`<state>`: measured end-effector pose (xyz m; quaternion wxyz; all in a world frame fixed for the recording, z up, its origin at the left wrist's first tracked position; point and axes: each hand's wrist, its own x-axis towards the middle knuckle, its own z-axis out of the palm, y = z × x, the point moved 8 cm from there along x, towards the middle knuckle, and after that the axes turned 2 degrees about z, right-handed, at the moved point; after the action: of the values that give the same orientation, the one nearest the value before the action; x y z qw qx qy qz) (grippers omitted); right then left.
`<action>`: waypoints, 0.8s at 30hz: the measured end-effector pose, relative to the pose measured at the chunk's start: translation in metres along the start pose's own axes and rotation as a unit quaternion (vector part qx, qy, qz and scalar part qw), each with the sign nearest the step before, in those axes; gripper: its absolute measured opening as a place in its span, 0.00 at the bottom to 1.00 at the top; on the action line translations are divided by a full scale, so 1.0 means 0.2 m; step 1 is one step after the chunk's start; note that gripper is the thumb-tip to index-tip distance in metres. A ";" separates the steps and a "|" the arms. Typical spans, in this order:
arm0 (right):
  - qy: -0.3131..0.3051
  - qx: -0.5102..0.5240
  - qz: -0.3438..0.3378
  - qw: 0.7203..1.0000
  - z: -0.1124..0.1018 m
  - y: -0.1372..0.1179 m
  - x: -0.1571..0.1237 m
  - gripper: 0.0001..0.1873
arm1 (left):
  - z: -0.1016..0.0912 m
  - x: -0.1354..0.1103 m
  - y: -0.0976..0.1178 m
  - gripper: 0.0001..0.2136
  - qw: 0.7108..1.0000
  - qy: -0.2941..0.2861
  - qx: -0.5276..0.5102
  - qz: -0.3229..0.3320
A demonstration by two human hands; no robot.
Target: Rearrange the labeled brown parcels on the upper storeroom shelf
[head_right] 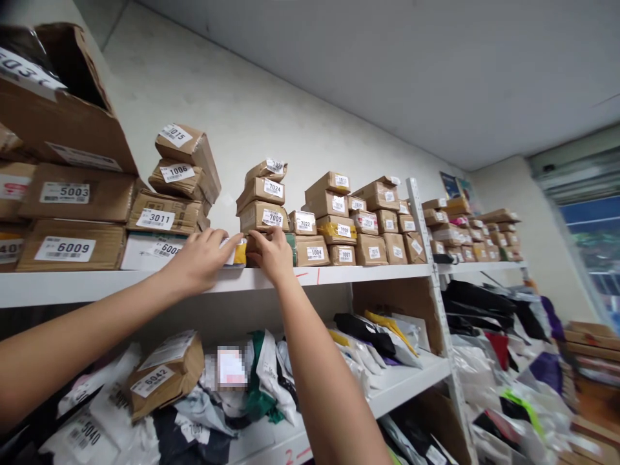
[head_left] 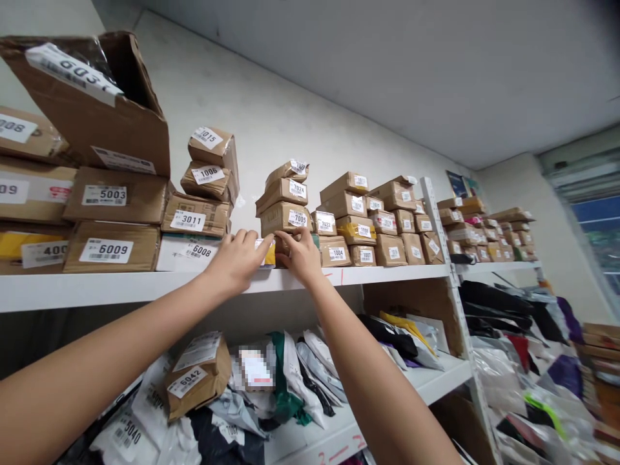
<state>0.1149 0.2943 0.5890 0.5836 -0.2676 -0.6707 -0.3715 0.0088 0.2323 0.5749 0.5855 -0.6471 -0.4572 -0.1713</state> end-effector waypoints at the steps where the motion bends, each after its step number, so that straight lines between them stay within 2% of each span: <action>1: 0.000 0.002 -0.001 1.000 0.00 0.00 0.00 0.31 | -0.02 -0.01 -0.01 0.35 1.000 0.017 -0.012 -0.009; 4: 0.014 0.005 0.012 1.000 -0.01 -0.02 -0.03 0.37 | 0.00 -0.01 -0.05 0.37 0.999 0.014 -0.032 -0.038; 6: 0.056 -0.004 0.073 0.996 -0.04 0.00 -0.05 0.47 | 0.02 0.00 -0.07 0.31 0.998 0.009 -0.029 -0.060; 8: 0.088 -0.019 0.159 0.983 -0.04 0.05 -0.08 0.58 | 0.02 0.00 -0.09 0.24 0.996 0.036 -0.026 -0.080; 10: 0.077 -0.025 0.223 0.972 -0.02 0.08 -0.09 0.64 | 0.01 0.00 -0.08 0.22 0.994 0.065 -0.027 -0.087; 13: 0.032 -0.015 0.273 0.961 0.04 0.12 -0.08 0.64 | -0.02 -0.03 -0.05 0.22 0.992 0.096 -0.025 -0.073; 16: 0.027 -0.018 0.314 0.949 0.05 0.15 -0.07 0.62 | -0.12 -0.08 -0.02 0.23 0.989 0.142 -0.015 -0.048; 20: 0.024 -0.051 0.338 0.939 0.06 0.14 -0.08 0.59 | -0.30 -0.19 0.03 0.24 0.974 0.228 0.003 -0.005; 24: 0.021 -0.064 0.324 0.944 0.07 0.10 -0.09 0.63 | -0.46 -0.36 0.00 0.25 0.950 0.310 -0.004 -0.022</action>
<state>0.1259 0.3192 0.5747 0.6676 -0.4996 -0.5103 -0.2104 0.0004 0.1202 0.5435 0.6917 -0.5547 -0.2663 -0.3780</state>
